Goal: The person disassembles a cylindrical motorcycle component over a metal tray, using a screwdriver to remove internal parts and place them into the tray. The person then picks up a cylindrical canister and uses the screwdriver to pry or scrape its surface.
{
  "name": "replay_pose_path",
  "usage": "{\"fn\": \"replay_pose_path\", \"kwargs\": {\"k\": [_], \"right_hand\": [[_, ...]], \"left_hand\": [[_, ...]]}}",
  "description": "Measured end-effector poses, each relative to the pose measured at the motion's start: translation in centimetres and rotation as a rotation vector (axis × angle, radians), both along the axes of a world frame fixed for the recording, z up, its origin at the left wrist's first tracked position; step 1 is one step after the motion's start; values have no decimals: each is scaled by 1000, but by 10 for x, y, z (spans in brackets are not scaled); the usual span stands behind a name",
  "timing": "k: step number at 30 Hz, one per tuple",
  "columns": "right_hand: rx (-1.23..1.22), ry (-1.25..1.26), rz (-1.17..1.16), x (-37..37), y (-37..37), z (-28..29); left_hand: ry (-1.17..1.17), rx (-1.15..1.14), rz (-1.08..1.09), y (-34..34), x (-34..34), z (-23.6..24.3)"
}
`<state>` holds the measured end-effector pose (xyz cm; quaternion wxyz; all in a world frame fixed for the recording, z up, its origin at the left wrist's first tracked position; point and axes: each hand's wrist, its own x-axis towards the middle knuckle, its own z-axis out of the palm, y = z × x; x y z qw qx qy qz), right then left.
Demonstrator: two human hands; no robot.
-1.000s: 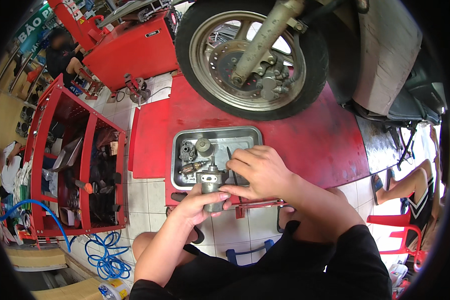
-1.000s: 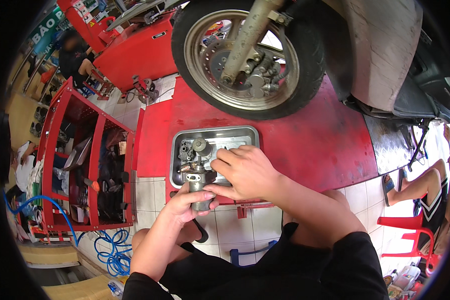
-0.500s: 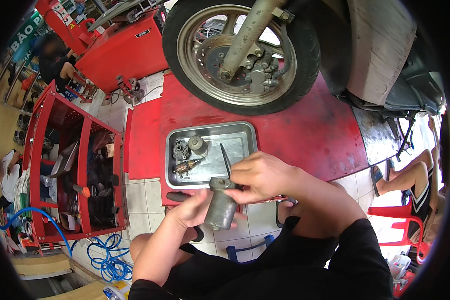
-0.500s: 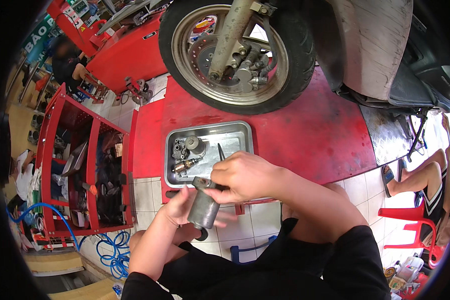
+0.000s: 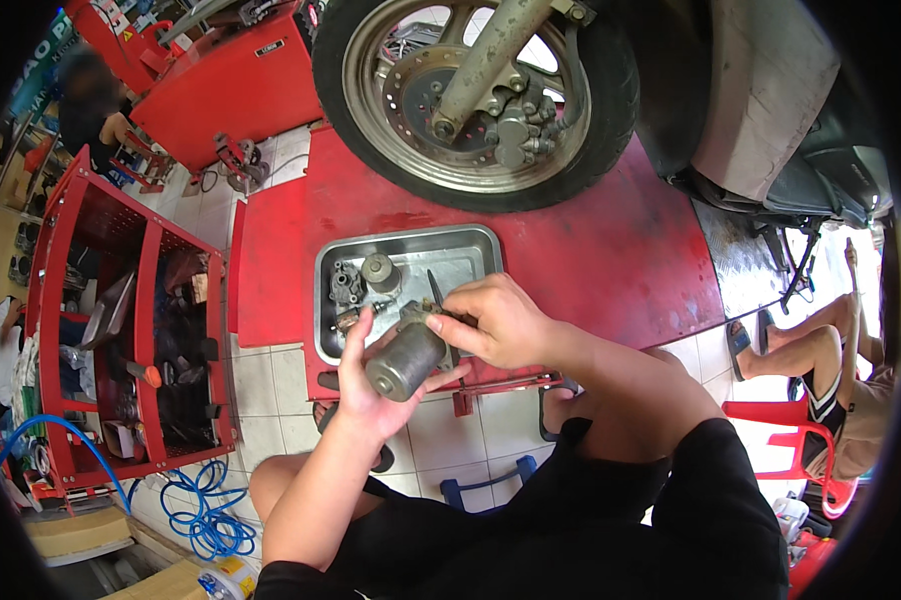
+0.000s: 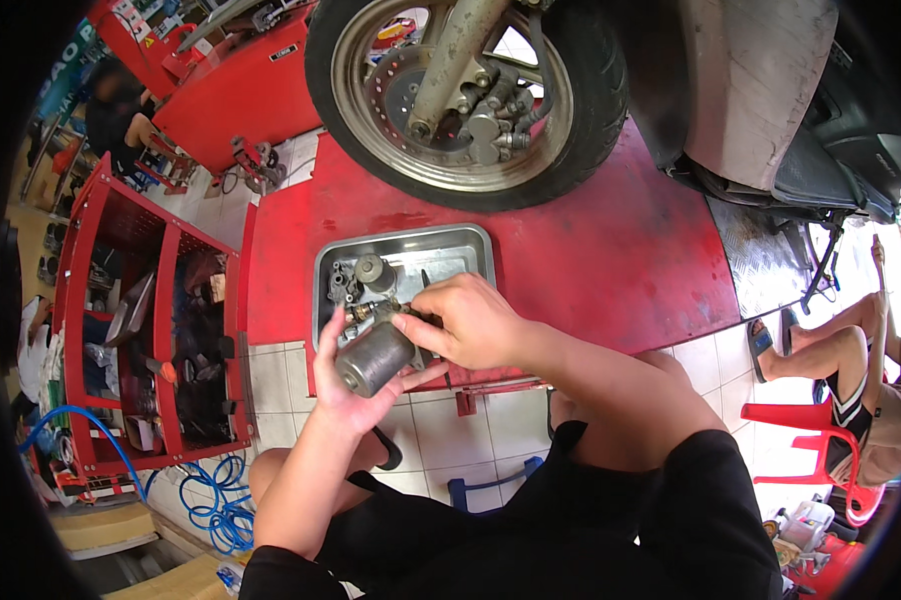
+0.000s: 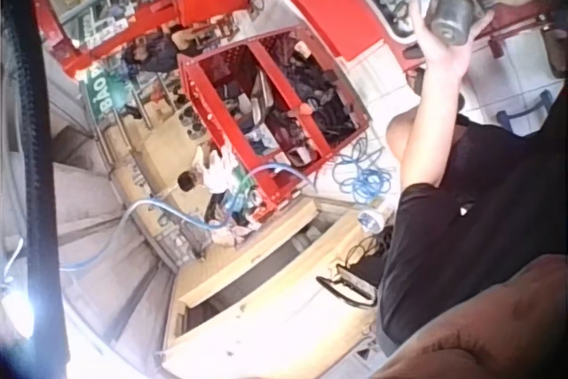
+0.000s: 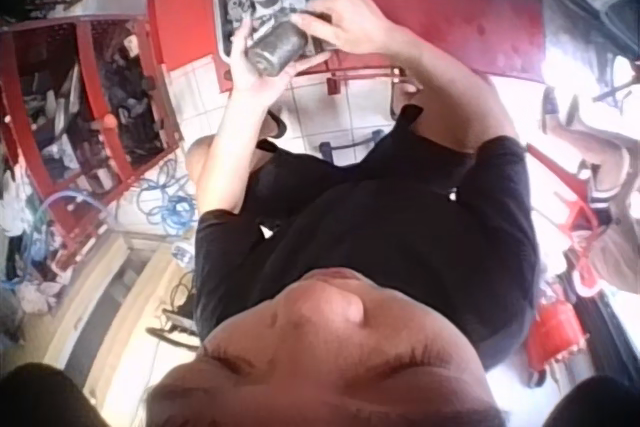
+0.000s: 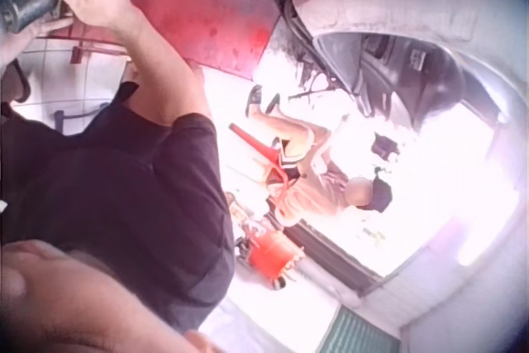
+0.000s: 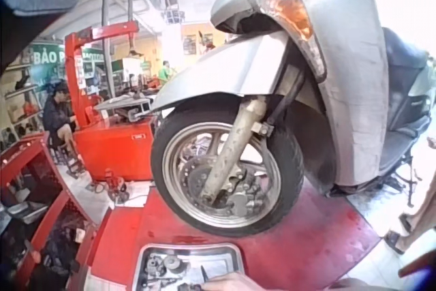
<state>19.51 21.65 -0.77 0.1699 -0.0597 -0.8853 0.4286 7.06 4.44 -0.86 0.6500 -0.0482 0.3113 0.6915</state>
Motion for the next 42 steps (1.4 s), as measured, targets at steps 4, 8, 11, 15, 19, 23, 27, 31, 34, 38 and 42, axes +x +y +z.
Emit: {"fn": "replay_pose_path", "kwargs": {"k": [4, 8, 11, 15, 19, 23, 27, 31, 34, 38, 42], "right_hand": [[-26, 50, -52, -4, -7, 10], [49, 23, -206, -9, -13, 18], [-19, -98, -334, -16, -19, 13], [-73, -203, -416, -25, -25, 9], [-35, -148, -414, -29, -36, -1], [-11, -135, -144, -25, -32, 7], [103, -90, 131, -19, 5, 5], [525, -421, 222, -3, 36, -51], [665, -547, 234, 1, 38, -80], [800, -601, 246, -3, 37, -90], [847, -606, 246, -10, 35, -91]], "left_hand": [[-25, 69, 36, 2, 0, 4], [-14, 205, 306, -6, 8, -3], [119, 249, 366, -1, 19, -5], [337, 95, 474, 16, 26, -13], [462, -7, 563, 28, 13, -21], [170, -136, 589, 30, 1, -21], [40, -209, 501, 24, -16, -2], [-55, -88, 445, 8, -34, 3], [-20, -103, 431, 0, -38, 8], [-54, -96, 389, -7, -39, 8], [-17, -62, 338, -10, -37, 7]]}}
